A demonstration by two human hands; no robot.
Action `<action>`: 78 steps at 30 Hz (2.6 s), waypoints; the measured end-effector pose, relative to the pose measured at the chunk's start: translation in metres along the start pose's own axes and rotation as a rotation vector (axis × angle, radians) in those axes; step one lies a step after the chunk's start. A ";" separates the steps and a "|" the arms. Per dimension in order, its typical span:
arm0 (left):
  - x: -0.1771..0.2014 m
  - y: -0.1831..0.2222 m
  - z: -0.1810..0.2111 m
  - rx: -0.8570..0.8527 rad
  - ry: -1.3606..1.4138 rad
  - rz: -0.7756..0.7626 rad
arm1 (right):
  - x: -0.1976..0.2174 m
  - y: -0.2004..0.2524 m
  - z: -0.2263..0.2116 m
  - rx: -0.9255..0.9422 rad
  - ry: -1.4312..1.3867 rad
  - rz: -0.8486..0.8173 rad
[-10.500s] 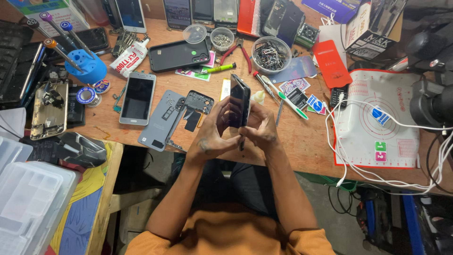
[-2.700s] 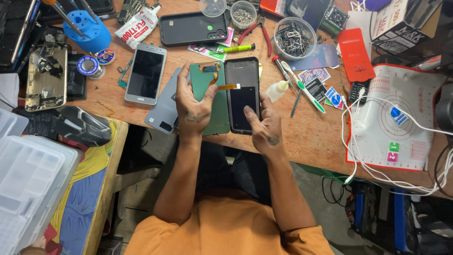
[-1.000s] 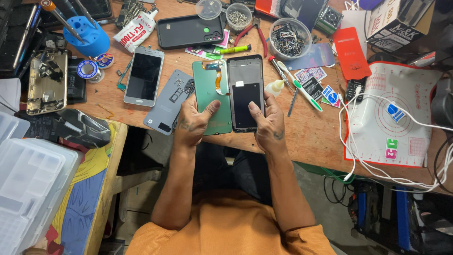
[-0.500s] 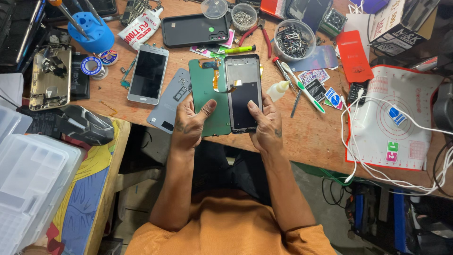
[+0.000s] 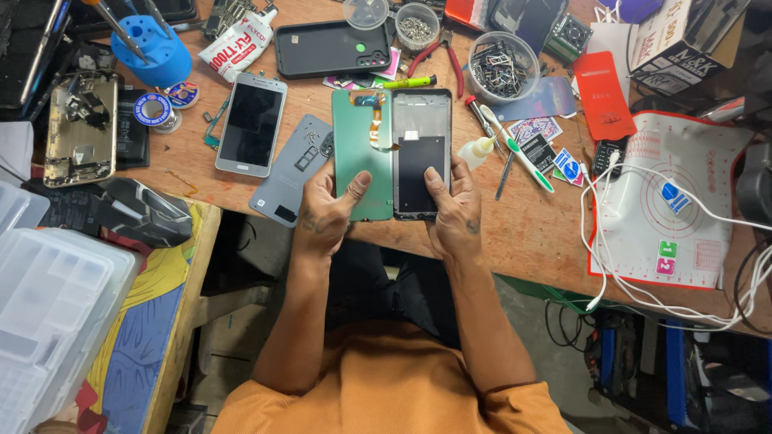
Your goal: The person disassembles a smartphone by separating the screen assembly from the chassis and then uses tweezers to remove small internal components and adhesive pieces from the phone's frame. The work is performed on a cluttered workbench with various tools and phone parts visible.
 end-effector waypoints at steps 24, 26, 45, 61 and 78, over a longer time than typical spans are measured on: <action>-0.027 0.014 0.011 -0.277 -0.487 0.245 | -0.014 0.006 -0.023 -0.056 0.487 -0.108; -0.021 0.014 0.008 -0.045 -0.480 0.292 | -0.014 0.007 -0.026 -0.033 0.506 -0.116; 0.039 0.010 0.028 -0.033 -0.174 0.370 | -0.022 0.017 -0.044 -0.016 0.670 -0.128; 0.011 0.009 0.048 -0.340 -0.283 0.513 | -0.014 0.032 -0.049 -0.085 0.713 -0.107; 0.023 0.002 0.038 -0.238 -0.204 0.653 | -0.009 0.046 -0.048 -0.176 0.546 -0.120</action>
Point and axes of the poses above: each hand's wrist, its own y-axis away from the middle knuckle, its own x-axis out of the back of the hand, z = x × y, the point moved 3 cm from there along -y, towards the middle knuckle, and after that the axes turned 8 degrees about -z, right-handed, at the moved point
